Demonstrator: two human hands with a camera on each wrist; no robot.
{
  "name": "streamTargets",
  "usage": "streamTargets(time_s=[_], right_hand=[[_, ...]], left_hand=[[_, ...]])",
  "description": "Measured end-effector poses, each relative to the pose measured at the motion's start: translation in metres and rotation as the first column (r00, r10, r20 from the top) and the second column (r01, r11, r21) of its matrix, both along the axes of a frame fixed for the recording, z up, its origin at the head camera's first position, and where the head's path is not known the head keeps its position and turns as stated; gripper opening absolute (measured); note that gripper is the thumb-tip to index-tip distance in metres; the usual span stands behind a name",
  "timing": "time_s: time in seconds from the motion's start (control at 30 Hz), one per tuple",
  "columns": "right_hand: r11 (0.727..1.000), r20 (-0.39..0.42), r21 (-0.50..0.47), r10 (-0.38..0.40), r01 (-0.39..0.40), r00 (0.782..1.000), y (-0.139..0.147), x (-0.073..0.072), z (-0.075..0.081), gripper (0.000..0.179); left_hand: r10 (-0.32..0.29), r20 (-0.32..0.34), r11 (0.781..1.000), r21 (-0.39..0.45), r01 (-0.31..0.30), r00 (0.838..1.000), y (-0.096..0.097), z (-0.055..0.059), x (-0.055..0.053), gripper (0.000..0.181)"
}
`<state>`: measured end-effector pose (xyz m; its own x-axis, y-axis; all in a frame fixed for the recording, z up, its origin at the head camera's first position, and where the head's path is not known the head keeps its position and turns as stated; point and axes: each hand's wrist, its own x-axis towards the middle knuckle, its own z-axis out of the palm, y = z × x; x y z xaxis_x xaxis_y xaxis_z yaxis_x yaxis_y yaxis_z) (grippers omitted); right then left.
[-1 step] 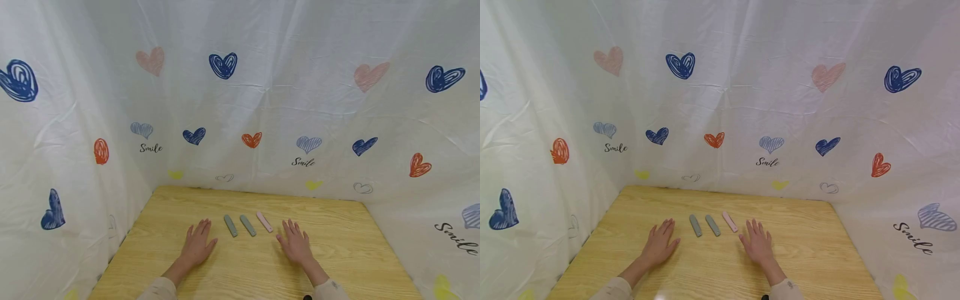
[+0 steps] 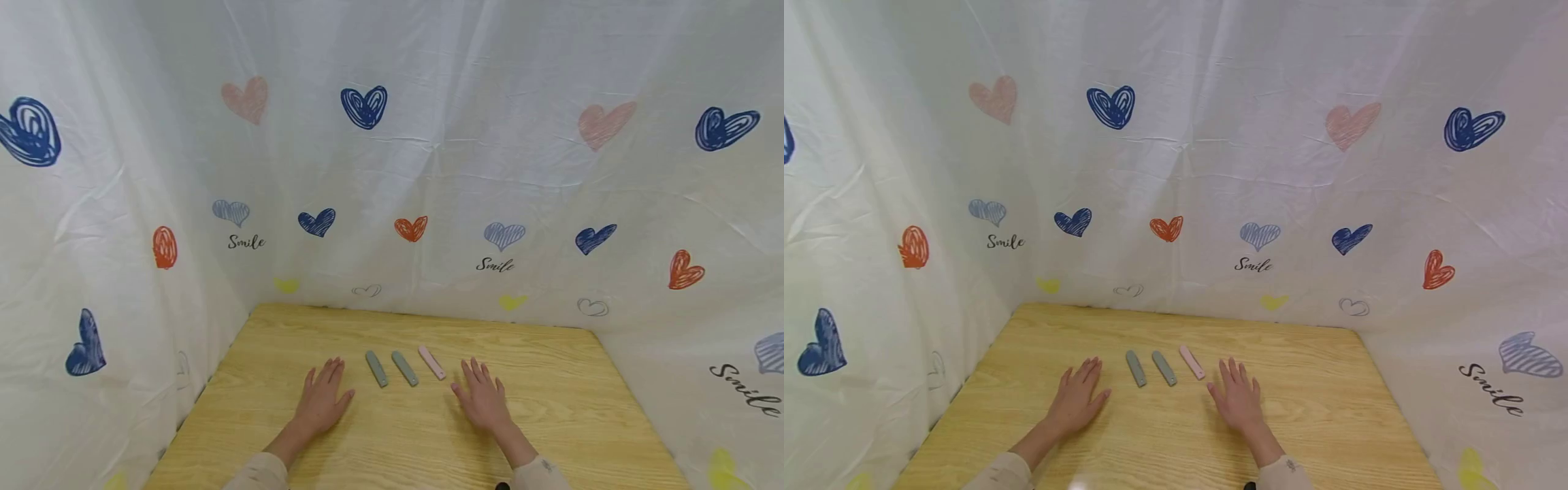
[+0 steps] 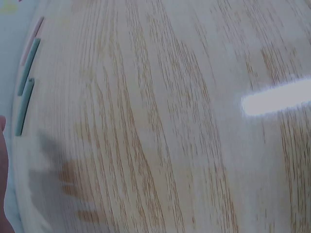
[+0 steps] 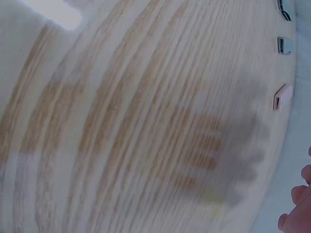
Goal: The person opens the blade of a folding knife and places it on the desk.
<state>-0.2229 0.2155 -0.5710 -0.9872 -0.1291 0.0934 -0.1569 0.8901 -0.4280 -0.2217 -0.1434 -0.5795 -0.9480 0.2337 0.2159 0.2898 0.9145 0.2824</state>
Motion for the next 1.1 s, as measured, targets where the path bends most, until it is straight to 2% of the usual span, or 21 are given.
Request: streamTargets(time_s=[0.2,0.37,0.5,0.67,0.93,1.1], right_hand=[[1.0,0.023,-0.011,0.002,-0.002,1.0,0.001,0.002,-0.006,0.064],[1.0,-0.012,-0.022,0.016,-0.016,1.0,-0.006,0.004,-0.006,0.063],[0.997,-0.054,-0.041,0.058,-0.06,0.997,-0.021,0.004,-0.002,0.062],[0.991,-0.062,-0.048,0.119,-0.122,0.991,-0.048,0.0,0.004,0.061],[0.984,-0.087,-0.005,0.179,-0.18,0.98,-0.08,-0.008,0.007,0.058],[0.98,-0.081,0.01,0.199,-0.199,0.977,-0.09,-0.011,0.009,0.058]], left_hand=[[0.005,-0.004,1.0,0.004,-0.005,1.0,0.0,-0.005,0.0,0.065],[0.007,0.023,1.0,0.0,-0.007,1.0,-0.001,-0.009,-0.001,0.066],[0.002,0.004,1.0,0.005,-0.002,1.0,0.0,-0.008,-0.003,0.065],[-0.021,-0.034,0.999,0.029,0.022,0.999,0.004,-0.005,-0.009,0.063],[-0.026,0.036,0.999,0.032,0.025,0.999,0.01,-0.004,-0.017,0.066],[-0.052,0.049,0.998,0.02,0.051,0.997,0.009,-0.001,-0.021,0.066]])
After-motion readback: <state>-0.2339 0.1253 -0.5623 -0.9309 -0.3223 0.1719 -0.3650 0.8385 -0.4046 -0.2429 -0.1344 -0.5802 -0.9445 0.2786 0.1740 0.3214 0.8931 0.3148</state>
